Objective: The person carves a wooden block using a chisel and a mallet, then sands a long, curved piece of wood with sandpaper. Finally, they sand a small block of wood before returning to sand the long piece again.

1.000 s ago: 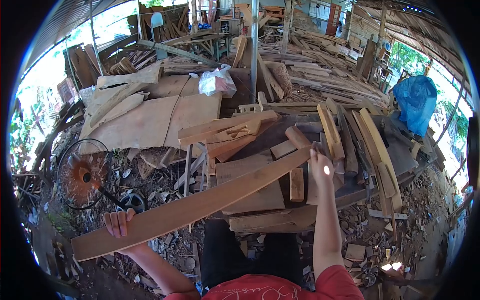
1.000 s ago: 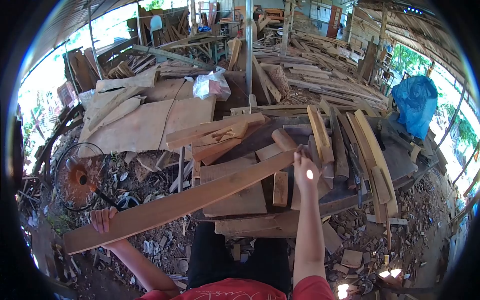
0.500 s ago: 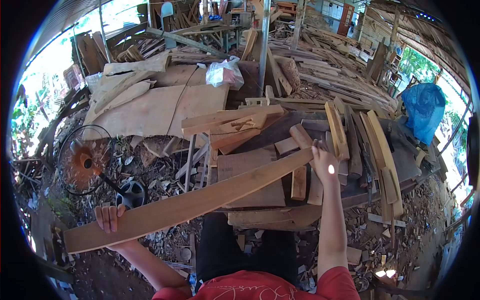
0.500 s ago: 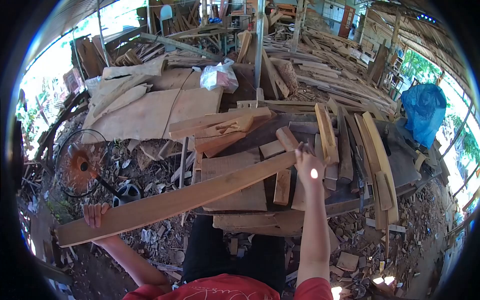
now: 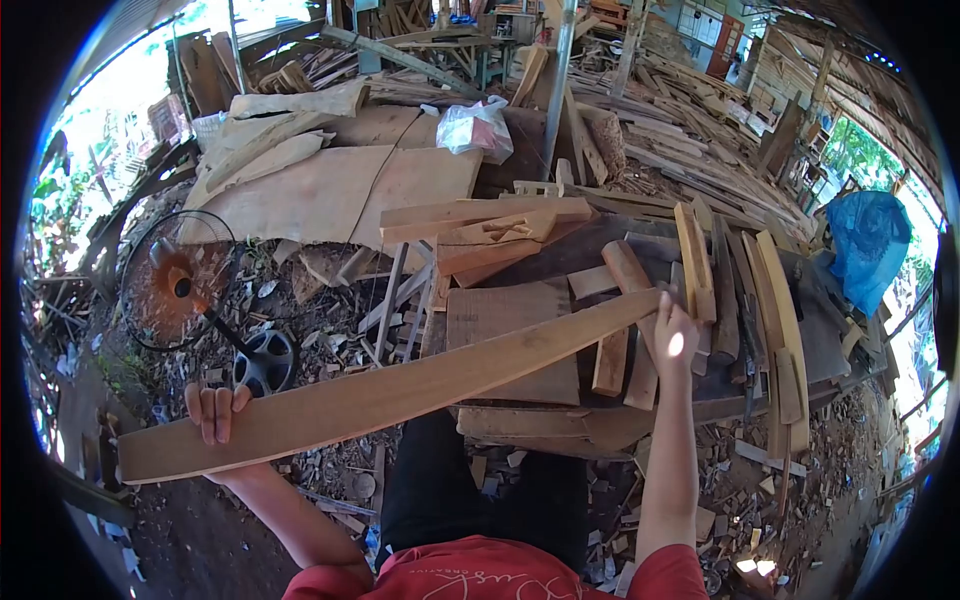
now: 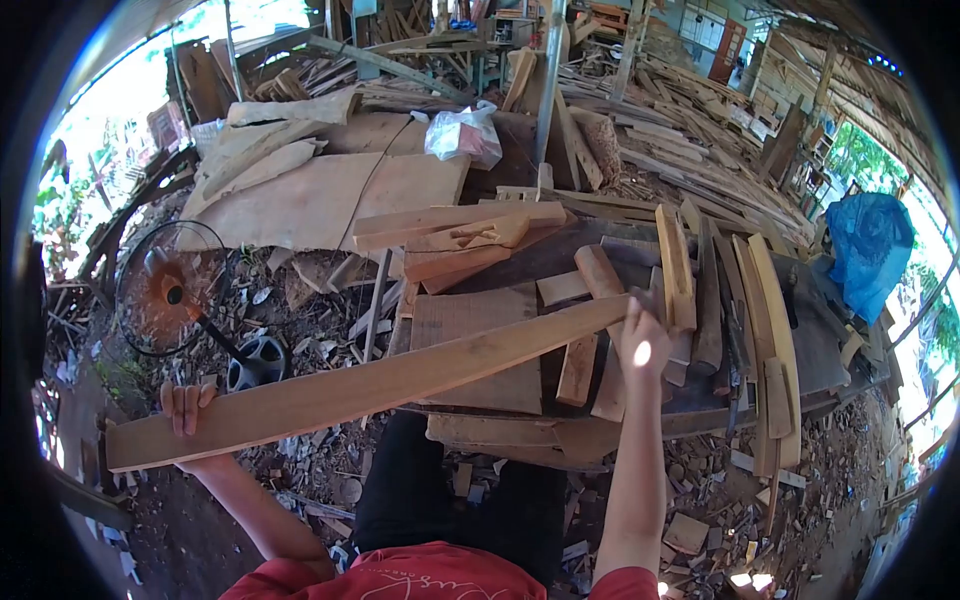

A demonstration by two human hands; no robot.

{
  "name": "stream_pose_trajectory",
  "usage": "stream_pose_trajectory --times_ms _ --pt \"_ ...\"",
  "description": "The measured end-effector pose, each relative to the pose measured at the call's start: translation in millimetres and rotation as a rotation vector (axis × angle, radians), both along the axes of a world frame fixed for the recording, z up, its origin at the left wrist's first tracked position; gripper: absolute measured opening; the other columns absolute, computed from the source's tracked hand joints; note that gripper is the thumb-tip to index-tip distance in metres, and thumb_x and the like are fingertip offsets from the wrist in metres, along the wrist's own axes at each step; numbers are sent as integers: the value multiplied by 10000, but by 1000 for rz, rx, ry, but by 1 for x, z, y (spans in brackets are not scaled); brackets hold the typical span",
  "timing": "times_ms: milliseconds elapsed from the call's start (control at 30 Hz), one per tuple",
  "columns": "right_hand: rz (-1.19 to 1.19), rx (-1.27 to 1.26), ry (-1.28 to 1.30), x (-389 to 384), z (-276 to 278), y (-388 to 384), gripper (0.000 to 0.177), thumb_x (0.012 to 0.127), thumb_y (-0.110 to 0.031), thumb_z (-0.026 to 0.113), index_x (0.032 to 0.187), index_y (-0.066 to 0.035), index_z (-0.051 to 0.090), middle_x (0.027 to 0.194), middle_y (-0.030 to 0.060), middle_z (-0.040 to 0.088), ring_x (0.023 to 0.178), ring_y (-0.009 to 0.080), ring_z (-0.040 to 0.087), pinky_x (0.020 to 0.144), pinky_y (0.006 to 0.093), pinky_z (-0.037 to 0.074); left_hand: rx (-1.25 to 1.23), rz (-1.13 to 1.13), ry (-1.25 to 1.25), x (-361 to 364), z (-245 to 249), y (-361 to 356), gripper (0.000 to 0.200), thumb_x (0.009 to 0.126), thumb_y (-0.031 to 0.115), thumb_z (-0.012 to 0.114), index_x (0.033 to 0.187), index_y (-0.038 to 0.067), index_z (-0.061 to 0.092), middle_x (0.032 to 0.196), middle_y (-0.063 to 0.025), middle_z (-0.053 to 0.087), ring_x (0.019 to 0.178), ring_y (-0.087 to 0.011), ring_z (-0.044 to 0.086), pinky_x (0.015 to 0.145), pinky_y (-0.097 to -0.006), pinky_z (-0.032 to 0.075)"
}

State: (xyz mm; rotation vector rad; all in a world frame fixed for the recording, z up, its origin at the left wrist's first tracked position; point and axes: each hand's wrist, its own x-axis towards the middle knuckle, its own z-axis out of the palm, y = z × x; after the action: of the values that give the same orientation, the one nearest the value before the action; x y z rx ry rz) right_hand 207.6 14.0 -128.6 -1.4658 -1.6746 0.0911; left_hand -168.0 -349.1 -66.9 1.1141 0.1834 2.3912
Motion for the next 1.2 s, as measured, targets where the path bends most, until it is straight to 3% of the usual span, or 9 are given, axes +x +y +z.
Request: stream_pose_trajectory --times_ms 67,233,467,567,700,800,1067,1100,1200 --pt "193 -391 -80 -39 38 -51 261 890 -269 505 775 -59 610 766 130 639 743 289 614 816 390 432 -6 -3 -36 -5 -3 -5 109 865 104 425 763 124 393 546 67 359 531 -62 378 692 -257 305" --pt "695 296 -178 -63 22 -93 173 862 -243 529 802 -122 637 899 113 650 722 269 610 909 481 349 -24 -4 -61 -11 0 -9 116 856 86 451 756 119 403 545 61 364 533 -63 384 696 -257 312" --pt "55 -237 -212 -1 8 21 312 921 -327 408 1047 -99 579 866 113 657 802 281 640 874 476 401 -34 16 -69 -14 -10 -10 129 858 107 467 753 118 393 558 56 365 542 -72 397 706 -259 325" --pt "223 -224 -197 -35 30 -21 360 917 -316 440 834 -6 602 798 179 642 800 299 635 677 392 475 -33 13 -73 -17 -15 -9 132 859 124 473 757 117 390 569 51 371 549 -74 401 708 -262 329" --pt "704 235 -139 -74 27 -99 191 860 -204 538 820 -27 598 748 132 623 784 292 622 990 471 302 -37 -19 -93 -21 -21 -10 133 851 137 494 768 112 393 582 42 379 563 -81 406 720 -274 333" --pt "722 151 -257 -54 24 -99 156 847 -198 549 817 -76 642 894 116 655 935 249 615 1019 547 206 -52 -12 -106 -17 -16 -11 136 847 150 504 772 109 398 586 39 382 569 -87 411 725 -280 334" --pt "258 59 -18 -14 0 -17 257 925 -193 439 948 -2 611 951 169 631 728 240 611 645 337 474 -43 -4 -118 -18 -25 -13 139 865 172 491 775 107 407 574 40 392 573 -89 425 737 -280 341" --pt "291 -218 128 -34 23 -45 248 919 -198 450 907 -10 613 1002 167 625 768 254 619 737 359 466 -49 9 -119 -15 -22 -13 143 868 175 491 773 108 408 569 41 394 572 -89 428 737 -279 341" --pt "728 354 -240 -72 21 -96 191 874 -118 431 831 -42 601 842 111 634 757 243 593 911 473 322 -52 23 -123 -14 -25 -15 150 871 182 492 771 109 408 564 43 396 568 -89 430 738 -278 342"
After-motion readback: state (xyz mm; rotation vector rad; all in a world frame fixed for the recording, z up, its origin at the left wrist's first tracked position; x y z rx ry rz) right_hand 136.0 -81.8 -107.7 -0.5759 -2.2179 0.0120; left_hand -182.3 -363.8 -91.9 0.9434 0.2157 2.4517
